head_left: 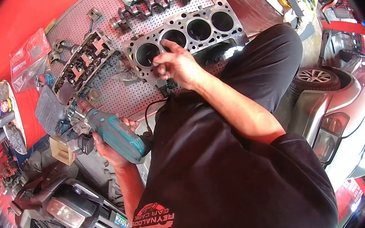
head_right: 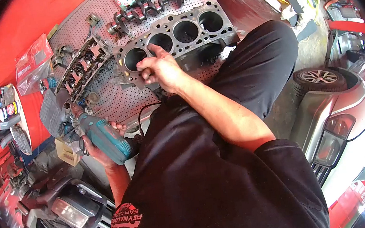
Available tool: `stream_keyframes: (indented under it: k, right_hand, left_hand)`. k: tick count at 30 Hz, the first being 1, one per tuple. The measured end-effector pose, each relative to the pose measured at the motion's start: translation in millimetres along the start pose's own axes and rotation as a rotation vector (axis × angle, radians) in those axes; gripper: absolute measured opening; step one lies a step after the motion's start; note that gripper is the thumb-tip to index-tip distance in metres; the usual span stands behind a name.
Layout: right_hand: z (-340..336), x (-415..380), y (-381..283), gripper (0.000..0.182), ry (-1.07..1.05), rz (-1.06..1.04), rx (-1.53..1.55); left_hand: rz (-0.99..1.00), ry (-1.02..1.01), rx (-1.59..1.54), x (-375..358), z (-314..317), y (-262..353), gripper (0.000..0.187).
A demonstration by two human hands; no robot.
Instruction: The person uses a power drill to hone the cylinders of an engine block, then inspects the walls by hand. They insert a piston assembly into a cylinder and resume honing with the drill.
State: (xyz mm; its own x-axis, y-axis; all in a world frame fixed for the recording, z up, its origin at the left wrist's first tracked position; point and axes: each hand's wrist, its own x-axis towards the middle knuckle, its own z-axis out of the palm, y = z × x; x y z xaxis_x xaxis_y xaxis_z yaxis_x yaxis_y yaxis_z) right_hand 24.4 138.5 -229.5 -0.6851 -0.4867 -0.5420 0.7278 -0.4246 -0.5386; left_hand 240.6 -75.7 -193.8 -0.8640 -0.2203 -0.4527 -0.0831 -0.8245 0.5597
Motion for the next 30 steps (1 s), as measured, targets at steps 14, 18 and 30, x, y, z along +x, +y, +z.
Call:
stream_keyframes:
  k: [14,18,30]
  right_hand:
    - [-0.4,-4.0,-17.5,0.108,-0.026,0.104,-0.53]
    - [2.6,-6.1,-23.1,0.105,-0.013,0.139,-0.539]
    - [3.9,-1.7,-46.1,0.092,-0.106,0.128,-1.495]
  left_hand:
    - [0.112,0.072,-0.141,-15.4,-30.3,-21.1,0.093]
    - [0.146,0.21,-0.15,-17.3,-15.3,-21.1,0.086]
    - [0.108,0.092,-0.197,-12.6,-35.7,-23.3,0.093]
